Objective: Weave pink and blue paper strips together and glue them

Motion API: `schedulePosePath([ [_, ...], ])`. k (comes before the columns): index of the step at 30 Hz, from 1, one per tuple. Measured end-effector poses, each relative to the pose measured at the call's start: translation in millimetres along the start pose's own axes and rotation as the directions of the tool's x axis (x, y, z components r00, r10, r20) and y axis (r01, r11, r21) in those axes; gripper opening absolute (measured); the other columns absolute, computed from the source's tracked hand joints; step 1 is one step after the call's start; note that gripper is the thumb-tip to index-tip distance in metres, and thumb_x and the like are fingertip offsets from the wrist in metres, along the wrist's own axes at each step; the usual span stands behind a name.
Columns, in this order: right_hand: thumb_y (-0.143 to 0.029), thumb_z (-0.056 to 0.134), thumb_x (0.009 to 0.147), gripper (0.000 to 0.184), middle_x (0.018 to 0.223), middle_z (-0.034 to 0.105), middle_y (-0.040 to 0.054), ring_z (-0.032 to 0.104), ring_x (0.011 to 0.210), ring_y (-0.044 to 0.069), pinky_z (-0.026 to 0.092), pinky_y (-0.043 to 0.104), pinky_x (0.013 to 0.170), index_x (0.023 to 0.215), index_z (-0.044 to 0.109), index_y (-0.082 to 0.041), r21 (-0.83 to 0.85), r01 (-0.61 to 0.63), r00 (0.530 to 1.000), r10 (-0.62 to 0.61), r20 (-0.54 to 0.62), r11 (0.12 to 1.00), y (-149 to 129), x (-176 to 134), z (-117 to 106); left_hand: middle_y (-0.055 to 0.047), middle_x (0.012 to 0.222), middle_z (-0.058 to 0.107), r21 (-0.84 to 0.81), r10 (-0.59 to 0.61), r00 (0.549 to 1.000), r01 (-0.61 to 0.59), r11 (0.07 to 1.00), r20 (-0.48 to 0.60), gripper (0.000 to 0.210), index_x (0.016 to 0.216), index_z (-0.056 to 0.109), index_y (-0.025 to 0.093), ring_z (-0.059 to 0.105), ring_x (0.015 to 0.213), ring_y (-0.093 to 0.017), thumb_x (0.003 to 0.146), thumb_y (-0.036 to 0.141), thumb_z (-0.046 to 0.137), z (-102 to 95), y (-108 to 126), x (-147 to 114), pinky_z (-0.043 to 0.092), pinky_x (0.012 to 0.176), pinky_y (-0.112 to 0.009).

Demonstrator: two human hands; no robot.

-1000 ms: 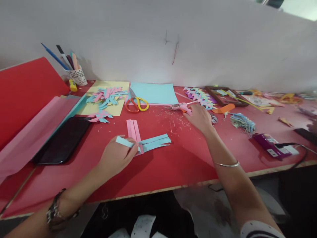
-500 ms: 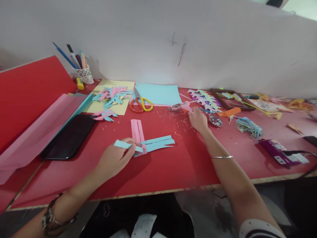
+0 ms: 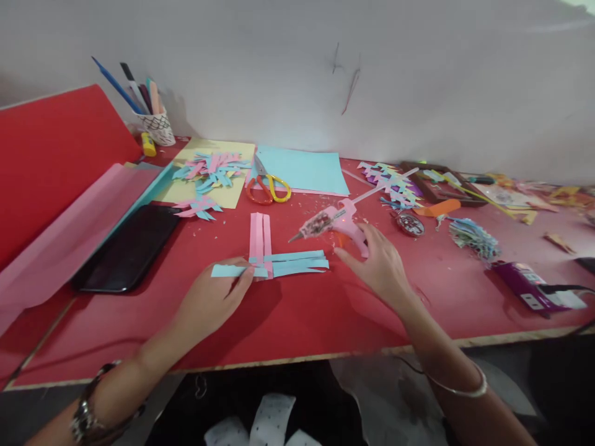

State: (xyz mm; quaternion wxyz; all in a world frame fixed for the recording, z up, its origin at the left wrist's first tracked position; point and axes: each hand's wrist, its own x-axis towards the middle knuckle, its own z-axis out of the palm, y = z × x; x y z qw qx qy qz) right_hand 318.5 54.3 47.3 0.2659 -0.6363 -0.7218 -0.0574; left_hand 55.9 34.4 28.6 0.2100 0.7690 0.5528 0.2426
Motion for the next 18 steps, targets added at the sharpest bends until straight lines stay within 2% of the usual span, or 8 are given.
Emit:
schedulePosePath([
  [6,-0.054,0.044,0.080,0.045,0.098,0.063,0.0114,0.061,0.081,0.022,0.045,0.030,0.060,0.105,0.054,-0.017,-0.065,0.054,0.997,-0.050,0.062,0.996,-18.0,-22.1,0.7,-0.004,0.066,0.067,0.075,0.001,1.000,0.001,0.997,-0.026,0.042,0.066,0.054,0.022,0.062,0.067,-0.020,0.085,0.040,0.022,-2.8,2.6,-1.0,0.047,0.063,-0.028],
  [9,-0.055,0.042,0.081,0.046,0.094,0.063,0.0107,0.061,0.080,0.022,0.045,0.029,0.059,0.105,0.055,-0.018,-0.084,0.092,0.993,-0.085,0.087,0.992,-21.3,-25.8,3.5,-0.005,0.072,0.069,0.101,0.011,1.000,-0.009,0.995,-0.026,0.042,0.068,0.055,0.022,0.063,0.072,-0.021,0.085,0.040,0.021,-3.4,2.6,-0.1,0.048,0.066,-0.029],
  [14,-0.056,0.038,0.083,0.047,0.092,0.063,0.0101,0.059,0.079,0.021,0.044,0.028,0.056,0.108,0.055,-0.019,-0.119,0.144,0.984,-0.129,0.125,0.982,-22.6,-28.1,8.0,-0.002,0.060,0.063,0.097,0.035,0.999,-0.031,0.995,-0.037,0.041,0.067,0.054,0.023,0.061,0.066,-0.019,0.086,0.040,0.021,-2.1,1.3,0.4,0.049,0.068,-0.028],
  [18,-0.054,0.033,0.086,0.048,0.090,0.062,0.0106,0.058,0.076,0.020,0.042,0.028,0.055,0.106,0.055,-0.017,-0.158,0.186,0.977,-0.166,0.134,0.970,-23.4,-28.1,8.3,-0.002,0.061,0.061,0.078,0.036,0.998,-0.032,0.996,-0.056,0.041,0.068,0.054,0.022,0.062,0.070,-0.019,0.087,0.040,0.022,0.8,-1.0,-0.7,0.049,0.069,-0.027],
])
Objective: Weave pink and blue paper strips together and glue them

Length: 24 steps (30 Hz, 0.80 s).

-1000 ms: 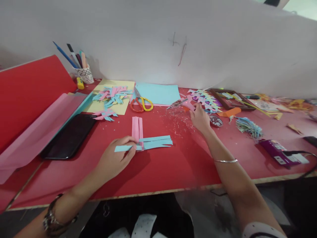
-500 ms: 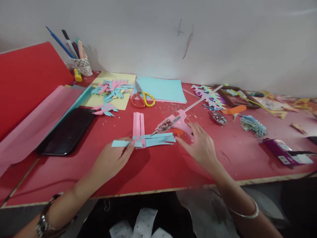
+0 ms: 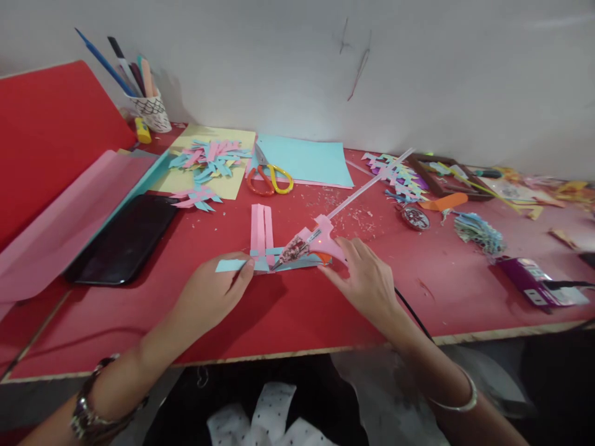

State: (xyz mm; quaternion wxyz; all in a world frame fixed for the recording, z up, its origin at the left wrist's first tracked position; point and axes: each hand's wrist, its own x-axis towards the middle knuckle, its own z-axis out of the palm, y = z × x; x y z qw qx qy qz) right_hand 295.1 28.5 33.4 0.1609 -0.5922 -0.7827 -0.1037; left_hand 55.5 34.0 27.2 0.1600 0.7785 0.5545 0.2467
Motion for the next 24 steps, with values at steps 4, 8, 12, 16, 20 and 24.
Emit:
schedulePosePath([
  [4,-0.051,0.031,0.087,0.045,0.086,0.061,0.0098,0.057,0.073,0.019,0.039,0.027,0.053,0.105,0.055,-0.017,-0.055,0.020,1.000,-0.021,-0.005,0.998,-1.8,-0.4,-1.7,-0.003,0.060,0.061,0.008,-0.048,0.999,0.048,0.999,0.001,0.041,0.064,0.053,0.022,0.062,0.070,-0.019,0.086,0.042,0.024,1.7,-0.3,-1.6,0.048,0.070,-0.028],
  [8,-0.046,0.030,0.089,0.042,0.084,0.060,0.0095,0.056,0.073,0.019,0.036,0.026,0.051,0.106,0.054,-0.017,-0.092,0.027,1.000,-0.028,-0.010,0.995,-3.0,-1.6,-3.4,-0.003,0.061,0.062,0.017,-0.054,0.998,0.054,0.998,-0.011,0.041,0.063,0.052,0.022,0.062,0.069,-0.019,0.085,0.042,0.024,1.8,0.3,-2.1,0.048,0.069,-0.028],
  [12,-0.044,0.029,0.090,0.040,0.084,0.060,0.0093,0.056,0.073,0.019,0.035,0.026,0.050,0.108,0.053,-0.017,-0.112,0.029,0.999,-0.030,-0.012,0.993,-2.9,-2.3,-5.3,-0.002,0.059,0.060,0.028,-0.035,0.999,0.035,0.999,-0.012,0.041,0.063,0.053,0.022,0.062,0.066,-0.018,0.086,0.041,0.025,2.3,-1.3,-2.1,0.048,0.064,-0.026],
  [16,-0.043,0.028,0.090,0.039,0.083,0.061,0.0089,0.055,0.072,0.018,0.036,0.026,0.051,0.107,0.053,-0.018,-0.147,0.031,0.999,-0.034,-0.016,0.989,-2.2,-2.1,-6.4,-0.002,0.061,0.061,0.007,-0.021,1.000,0.021,1.000,-0.014,0.040,0.064,0.053,0.022,0.061,0.066,-0.018,0.086,0.040,0.026,2.7,-2.2,-2.6,0.046,0.059,-0.025],
  [20,-0.043,0.028,0.091,0.041,0.084,0.061,0.0097,0.055,0.072,0.019,0.036,0.026,0.051,0.107,0.054,-0.016,-0.146,0.041,0.999,-0.045,-0.027,0.988,-2.1,-1.8,-6.6,-0.003,0.063,0.063,0.006,-0.037,0.999,0.037,0.999,-0.006,0.039,0.064,0.053,0.022,0.061,0.064,-0.018,0.085,0.040,0.027,2.5,-1.1,-2.9,0.047,0.062,-0.026],
  [24,-0.043,0.027,0.091,0.041,0.080,0.060,0.0090,0.055,0.072,0.019,0.035,0.026,0.052,0.106,0.054,-0.016,-0.141,0.043,0.999,-0.046,-0.015,0.989,-2.2,-1.4,-7.8,-0.003,0.060,0.062,0.021,-0.046,0.999,0.047,0.999,-0.014,0.040,0.061,0.052,0.022,0.061,0.064,-0.019,0.085,0.041,0.027,1.0,0.4,-2.1,0.047,0.065,-0.026],
])
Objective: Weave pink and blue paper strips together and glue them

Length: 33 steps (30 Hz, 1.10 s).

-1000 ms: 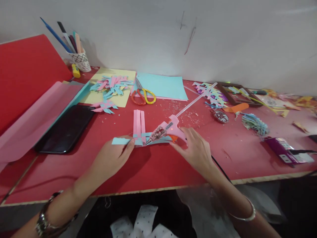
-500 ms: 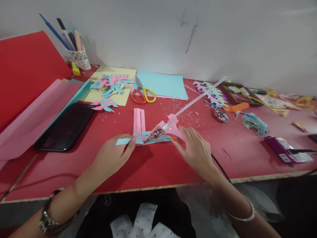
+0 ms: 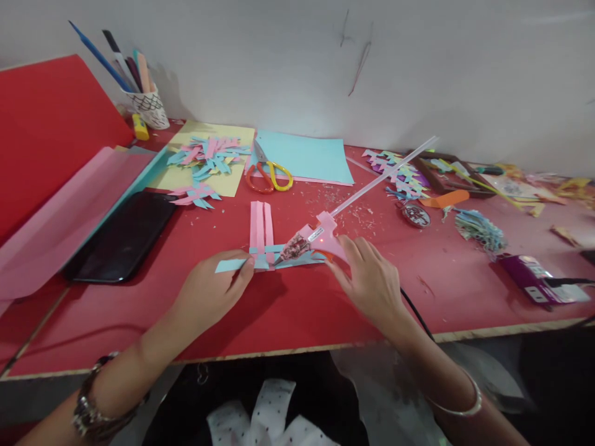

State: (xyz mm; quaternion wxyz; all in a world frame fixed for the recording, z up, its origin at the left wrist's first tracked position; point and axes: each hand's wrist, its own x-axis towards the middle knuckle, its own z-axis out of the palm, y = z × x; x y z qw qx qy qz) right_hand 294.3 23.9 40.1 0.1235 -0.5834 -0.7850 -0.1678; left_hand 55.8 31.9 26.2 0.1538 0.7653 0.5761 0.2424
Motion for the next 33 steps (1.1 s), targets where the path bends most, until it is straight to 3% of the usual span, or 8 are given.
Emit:
schedulePosePath([
  [9,-0.040,0.027,0.091,0.040,0.079,0.059,0.0094,0.054,0.072,0.019,0.036,0.027,0.053,0.105,0.055,-0.015,-0.015,-0.013,1.000,0.013,-0.014,1.000,4.8,-3.3,-2.4,-0.004,0.059,0.062,0.026,0.001,1.000,-0.001,1.000,0.015,0.041,0.061,0.053,0.021,0.062,0.065,-0.019,0.084,0.041,0.025,-2.1,2.2,0.6,0.047,0.064,-0.026],
  [22,-0.040,0.026,0.093,0.039,0.076,0.060,0.0064,0.054,0.068,0.016,0.032,0.024,0.050,0.102,0.056,-0.015,0.008,0.025,0.996,-0.025,-0.088,1.000,-2.1,-0.3,-1.2,-0.007,0.078,0.070,0.002,-0.003,1.000,0.003,1.000,-0.009,0.044,0.074,0.062,0.018,0.064,0.076,-0.020,0.085,0.041,0.026,2.1,-0.5,-0.5,0.047,0.068,-0.025],
  [33,-0.036,0.029,0.093,0.035,0.074,0.060,0.0052,0.053,0.068,0.015,0.033,0.024,0.052,0.100,0.056,-0.015,-0.063,0.062,0.994,-0.068,-0.086,0.996,-7.2,2.1,-0.5,-0.005,0.068,0.066,0.017,0.012,1.000,-0.012,1.000,0.005,0.044,0.067,0.058,0.020,0.062,0.067,-0.019,0.086,0.042,0.025,0.2,0.7,-0.6,0.046,0.062,-0.024],
])
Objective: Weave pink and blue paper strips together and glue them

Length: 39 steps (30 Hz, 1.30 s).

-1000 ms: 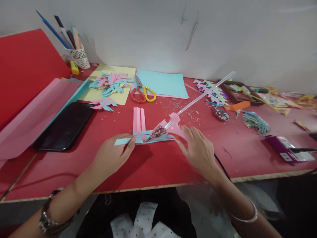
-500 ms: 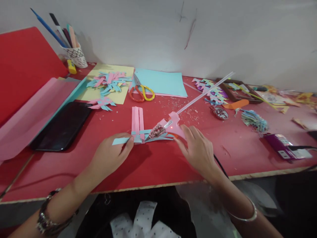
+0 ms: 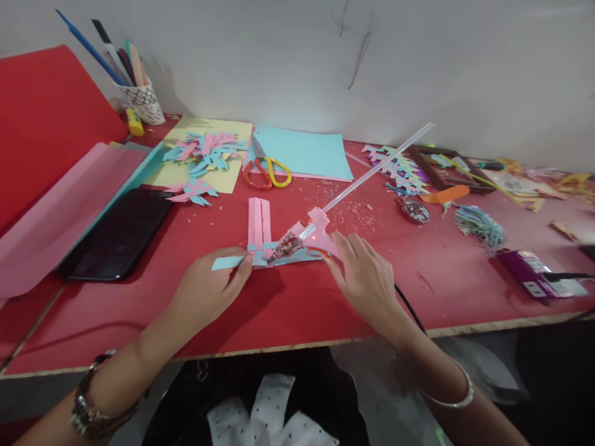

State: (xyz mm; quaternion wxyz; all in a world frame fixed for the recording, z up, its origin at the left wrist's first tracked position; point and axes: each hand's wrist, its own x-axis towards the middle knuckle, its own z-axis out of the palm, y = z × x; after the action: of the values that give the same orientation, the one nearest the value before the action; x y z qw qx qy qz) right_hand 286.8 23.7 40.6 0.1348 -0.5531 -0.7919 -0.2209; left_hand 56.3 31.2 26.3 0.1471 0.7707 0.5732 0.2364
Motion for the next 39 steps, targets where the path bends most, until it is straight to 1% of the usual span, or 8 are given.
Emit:
schedulePosePath([
  [7,-0.033,0.032,0.092,0.031,0.076,0.059,0.0056,0.054,0.070,0.015,0.033,0.024,0.051,0.102,0.056,-0.016,0.015,-0.054,0.998,0.053,0.031,0.998,6.1,-4.3,-2.5,-0.005,0.066,0.065,-0.027,0.005,1.000,-0.005,1.000,0.001,0.040,0.066,0.057,0.019,0.063,0.070,-0.019,0.084,0.039,0.027,-1.1,1.1,1.0,0.047,0.065,-0.025],
  [10,-0.033,0.034,0.092,0.031,0.077,0.060,0.0061,0.054,0.071,0.016,0.033,0.024,0.051,0.105,0.055,-0.016,-0.002,-0.071,0.996,0.071,0.054,0.997,9.6,-7.1,-2.9,-0.005,0.067,0.065,-0.019,0.007,1.000,-0.007,1.000,0.000,0.039,0.067,0.057,0.020,0.062,0.068,-0.019,0.085,0.038,0.028,-0.7,0.3,0.9,0.046,0.062,-0.025],
  [14,-0.034,0.032,0.092,0.033,0.075,0.060,0.0056,0.055,0.069,0.016,0.033,0.024,0.051,0.103,0.057,-0.015,-0.037,-0.076,0.996,0.077,0.034,0.996,12.2,-9.4,-3.4,-0.005,0.067,0.065,0.015,0.010,1.000,-0.010,1.000,0.008,0.041,0.067,0.056,0.020,0.061,0.066,-0.019,0.085,0.039,0.026,0.1,-1.5,0.3,0.045,0.059,-0.025],
  [19,-0.035,0.030,0.092,0.034,0.077,0.060,0.0065,0.055,0.069,0.017,0.033,0.024,0.052,0.102,0.057,-0.016,-0.064,-0.108,0.993,0.111,0.049,0.992,14.7,-11.5,-3.0,-0.005,0.065,0.064,0.032,0.011,1.000,-0.011,0.999,-0.009,0.041,0.065,0.056,0.020,0.062,0.069,-0.020,0.085,0.040,0.025,0.7,-1.4,1.2,0.046,0.065,-0.025],
  [26,-0.033,0.032,0.092,0.032,0.079,0.061,0.0063,0.054,0.070,0.017,0.034,0.024,0.052,0.105,0.056,-0.018,-0.076,-0.139,0.987,0.145,0.072,0.987,17.1,-12.7,-3.0,-0.005,0.060,0.062,0.035,0.011,1.000,-0.011,0.999,0.004,0.040,0.059,0.051,0.021,0.062,0.068,-0.020,0.084,0.040,0.026,-1.6,1.0,1.6,0.047,0.066,-0.026],
  [29,-0.033,0.033,0.091,0.031,0.079,0.061,0.0066,0.055,0.070,0.017,0.034,0.024,0.051,0.104,0.056,-0.017,-0.083,-0.141,0.986,0.147,0.074,0.987,17.9,-12.4,-3.6,-0.005,0.062,0.063,0.033,0.006,1.000,-0.007,0.999,0.025,0.039,0.060,0.052,0.021,0.062,0.069,-0.020,0.085,0.038,0.027,-2.8,1.5,1.5,0.047,0.066,-0.025],
  [33,-0.033,0.034,0.091,0.030,0.080,0.061,0.0072,0.055,0.071,0.018,0.034,0.024,0.050,0.104,0.056,-0.017,-0.066,-0.147,0.985,0.153,0.082,0.987,19.2,-12.8,-4.2,-0.006,0.063,0.065,0.039,0.003,1.000,-0.003,0.999,0.016,0.040,0.061,0.054,0.021,0.062,0.068,-0.020,0.084,0.039,0.025,-2.7,2.5,2.0,0.047,0.063,-0.025],
  [39,-0.033,0.033,0.091,0.030,0.076,0.059,0.0068,0.055,0.070,0.018,0.031,0.025,0.048,0.103,0.056,-0.017,-0.071,-0.160,0.983,0.165,0.076,0.985,21.0,-14.3,-6.4,-0.006,0.066,0.066,0.044,0.008,1.000,-0.008,0.999,0.011,0.041,0.064,0.056,0.021,0.063,0.073,-0.020,0.084,0.039,0.026,-1.5,0.8,2.2,0.048,0.068,-0.026],
])
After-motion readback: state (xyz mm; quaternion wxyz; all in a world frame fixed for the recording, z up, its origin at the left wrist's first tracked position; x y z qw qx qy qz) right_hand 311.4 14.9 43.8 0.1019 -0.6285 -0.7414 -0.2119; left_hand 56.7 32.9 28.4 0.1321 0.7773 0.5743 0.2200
